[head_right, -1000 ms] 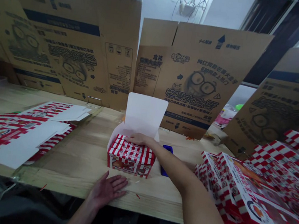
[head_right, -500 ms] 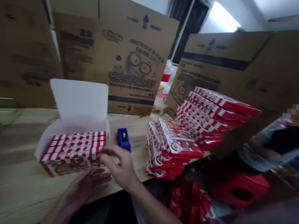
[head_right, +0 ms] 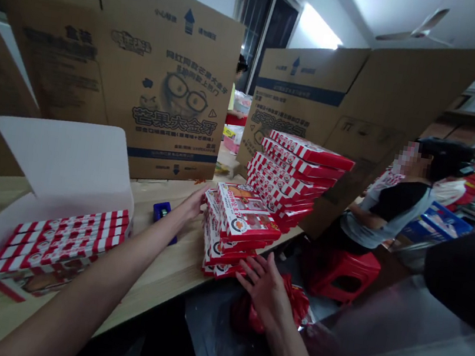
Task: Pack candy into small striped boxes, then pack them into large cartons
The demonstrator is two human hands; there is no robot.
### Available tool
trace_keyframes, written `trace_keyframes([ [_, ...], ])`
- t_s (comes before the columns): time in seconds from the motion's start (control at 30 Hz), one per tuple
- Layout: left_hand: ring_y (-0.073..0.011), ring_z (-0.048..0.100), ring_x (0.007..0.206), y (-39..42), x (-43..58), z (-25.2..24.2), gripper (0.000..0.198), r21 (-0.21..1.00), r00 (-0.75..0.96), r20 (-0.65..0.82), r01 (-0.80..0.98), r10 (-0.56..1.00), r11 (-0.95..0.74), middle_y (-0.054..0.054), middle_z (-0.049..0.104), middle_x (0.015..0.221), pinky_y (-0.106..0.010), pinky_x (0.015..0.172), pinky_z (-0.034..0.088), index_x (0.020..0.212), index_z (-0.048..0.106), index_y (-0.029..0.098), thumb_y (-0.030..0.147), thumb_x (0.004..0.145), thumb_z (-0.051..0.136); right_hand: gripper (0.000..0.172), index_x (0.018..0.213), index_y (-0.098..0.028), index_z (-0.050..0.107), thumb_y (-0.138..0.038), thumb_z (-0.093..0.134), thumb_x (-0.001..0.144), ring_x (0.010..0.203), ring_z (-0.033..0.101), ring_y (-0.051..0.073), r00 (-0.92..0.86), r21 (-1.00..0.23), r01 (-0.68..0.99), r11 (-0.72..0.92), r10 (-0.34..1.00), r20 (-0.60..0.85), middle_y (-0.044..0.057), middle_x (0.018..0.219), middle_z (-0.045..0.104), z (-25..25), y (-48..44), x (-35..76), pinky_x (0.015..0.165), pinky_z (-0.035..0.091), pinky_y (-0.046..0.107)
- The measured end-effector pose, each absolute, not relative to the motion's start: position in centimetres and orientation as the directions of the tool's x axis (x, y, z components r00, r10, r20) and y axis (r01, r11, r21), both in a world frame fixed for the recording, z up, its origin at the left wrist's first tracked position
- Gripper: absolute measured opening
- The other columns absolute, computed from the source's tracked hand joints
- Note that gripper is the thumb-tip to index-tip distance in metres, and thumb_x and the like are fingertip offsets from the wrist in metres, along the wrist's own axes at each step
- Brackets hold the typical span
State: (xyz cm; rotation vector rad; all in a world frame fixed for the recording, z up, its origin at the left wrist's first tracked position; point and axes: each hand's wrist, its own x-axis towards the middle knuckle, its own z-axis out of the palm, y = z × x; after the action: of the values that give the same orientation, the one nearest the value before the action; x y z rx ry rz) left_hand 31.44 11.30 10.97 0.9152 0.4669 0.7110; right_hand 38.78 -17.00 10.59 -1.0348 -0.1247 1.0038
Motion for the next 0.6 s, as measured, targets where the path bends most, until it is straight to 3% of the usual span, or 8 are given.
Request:
trace_keyframes([
  [0.2,-0.0167,0.055,0.068,12.0,32.0,10.8,0.036,0.862,0.667,-0.081,-0.326,0.741,0.388,-0.004,0.067,0.071,-0.028,0.067,0.037,0.078,0.067,0.014,0.044,0.063,0.079,0.041,0.095,-0.021,0.057,-0.059,0.063,0.080,0.099,0.065,0.027,0.512,-0.713,-0.699,0.055,0.735,-0.445,0.009,0.097,0.065,12.6,-15.9,39.3,0.090,0.051,0.052],
  [0.4,-0.0146,0.053,0.069,10.9,30.6,11.2,0.034,0.878,0.558,-0.071,-0.358,0.827,0.317,0.002,0.062,0.063,-0.027,0.069,0.034,0.064,0.059,0.017,0.039,0.058,0.084,0.050,0.098,-0.019,0.059,-0.065,0.057,0.080,0.096,0.066,0.030,0.431,-0.695,-0.719,-0.026,0.768,-0.474,0.012,0.099,0.066,13.8,-15.9,39.7,0.089,0.050,0.056],
  [0.6,-0.0122,0.055,0.060,8.7,27.9,11.9,0.040,0.868,0.522,-0.069,-0.389,0.850,0.309,0.001,0.062,0.062,-0.026,0.064,0.038,0.065,0.057,0.016,0.043,0.054,0.085,0.039,0.095,-0.021,0.061,-0.057,0.063,0.080,0.085,0.069,0.028,0.411,-0.712,-0.689,-0.134,0.737,-0.536,0.008,0.089,0.070,15.3,-16.0,39.6,0.084,0.052,0.054],
])
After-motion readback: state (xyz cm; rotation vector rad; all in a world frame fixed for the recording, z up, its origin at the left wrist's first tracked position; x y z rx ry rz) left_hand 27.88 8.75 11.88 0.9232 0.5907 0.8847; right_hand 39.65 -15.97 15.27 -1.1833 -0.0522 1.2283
